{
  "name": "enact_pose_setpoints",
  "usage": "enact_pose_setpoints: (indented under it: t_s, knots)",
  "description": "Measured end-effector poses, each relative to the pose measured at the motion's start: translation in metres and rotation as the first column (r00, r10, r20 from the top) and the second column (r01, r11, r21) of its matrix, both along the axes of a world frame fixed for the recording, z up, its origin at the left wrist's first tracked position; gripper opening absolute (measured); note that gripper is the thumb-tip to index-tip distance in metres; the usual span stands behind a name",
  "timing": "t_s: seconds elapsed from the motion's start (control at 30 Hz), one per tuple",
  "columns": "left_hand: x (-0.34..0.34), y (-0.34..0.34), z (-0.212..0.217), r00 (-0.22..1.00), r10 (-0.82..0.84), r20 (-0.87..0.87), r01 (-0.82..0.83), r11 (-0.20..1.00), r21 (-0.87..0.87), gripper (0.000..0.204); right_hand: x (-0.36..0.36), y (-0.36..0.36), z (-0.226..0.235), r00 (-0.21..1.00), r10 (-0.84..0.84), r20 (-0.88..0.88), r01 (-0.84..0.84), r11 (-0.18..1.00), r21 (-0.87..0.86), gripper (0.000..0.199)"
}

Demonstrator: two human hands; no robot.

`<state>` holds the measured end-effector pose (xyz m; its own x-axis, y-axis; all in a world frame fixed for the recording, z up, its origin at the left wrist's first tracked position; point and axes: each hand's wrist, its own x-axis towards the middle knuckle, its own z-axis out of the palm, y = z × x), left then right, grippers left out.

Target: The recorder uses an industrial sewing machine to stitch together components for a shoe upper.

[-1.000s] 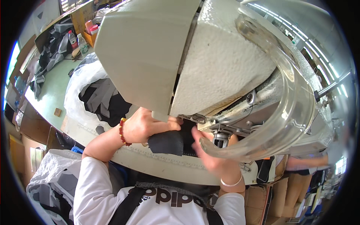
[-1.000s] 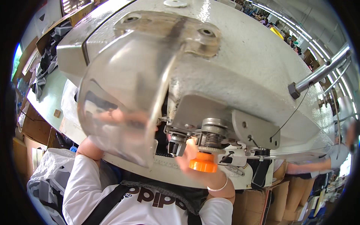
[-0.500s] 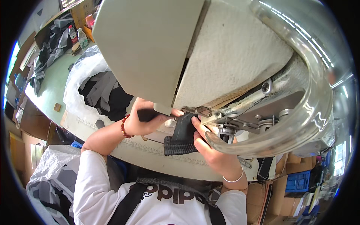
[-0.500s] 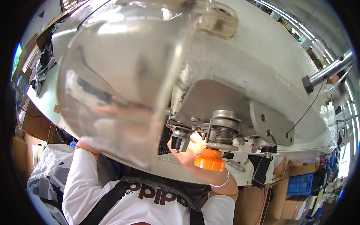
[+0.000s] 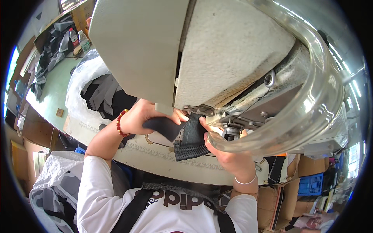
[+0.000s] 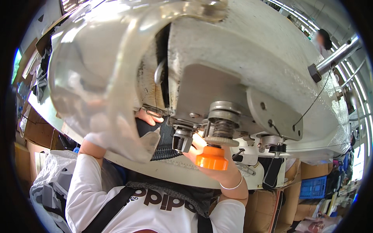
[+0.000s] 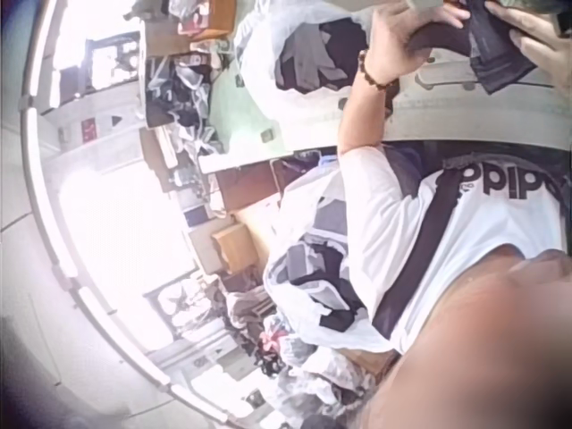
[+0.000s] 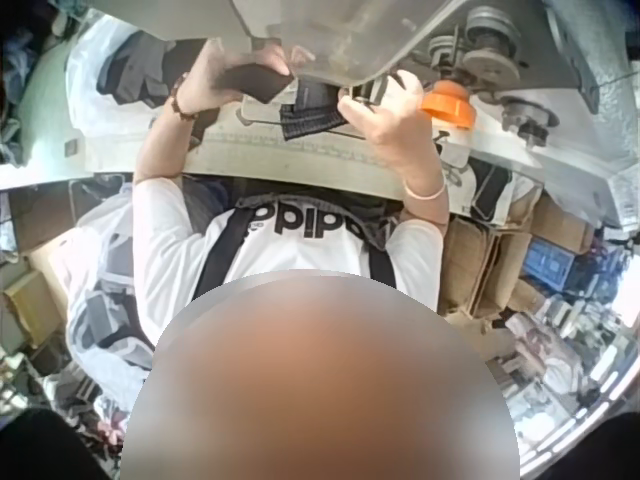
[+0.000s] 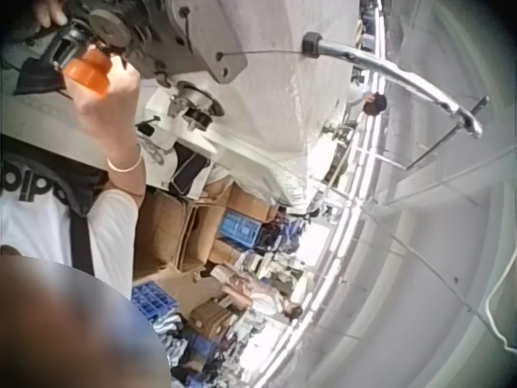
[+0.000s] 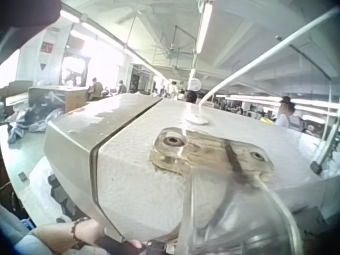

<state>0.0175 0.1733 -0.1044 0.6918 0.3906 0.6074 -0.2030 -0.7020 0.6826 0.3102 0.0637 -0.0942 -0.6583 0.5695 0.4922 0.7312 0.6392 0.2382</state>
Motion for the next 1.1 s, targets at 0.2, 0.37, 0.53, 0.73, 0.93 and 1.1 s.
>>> enact_pose_setpoints:
  t_s: [0.2,0.37,0.53,0.73,0.93,1.1]
  knots:
    - [-0.006,-0.005,0.007,0.984,0.14,-0.108,-0.115,0.971,0.208,0.026,-0.012,-0.005,0.001,0.999,-0.007,-0.052,0.004,0.999,-0.048,0.01]
    - [-0.006,0.009,0.004,0.991,0.111,-0.072,-0.082,0.943,0.321,0.029,-0.027,-0.004,0.006,0.997,0.012,-0.075,-0.009,0.999,0.034,0.016]
    - [-0.011,0.01,0.003,0.986,0.112,-0.122,-0.073,0.955,0.289,0.038,-0.033,-0.001,0.012,0.997,0.013,-0.079,-0.005,0.994,0.111,0.015]
    - [-0.008,0.008,-0.002,0.987,0.144,-0.077,-0.115,0.946,0.304,0.037,-0.028,0.001,0.014,0.993,-0.012,-0.12,0.014,1.0,0.018,0.011]
    - [-0.005,0.006,0.0,0.986,0.159,-0.04,-0.135,0.924,0.357,0.033,-0.013,0.003,0.0,0.996,-0.09,-0.017,0.091,0.994,0.053,0.006]
    - [-0.004,0.001,-0.004,0.983,0.185,0.001,-0.172,0.909,0.38,0.033,-0.008,0.002,-0.013,0.974,-0.214,0.079,0.188,0.95,0.25,0.007]
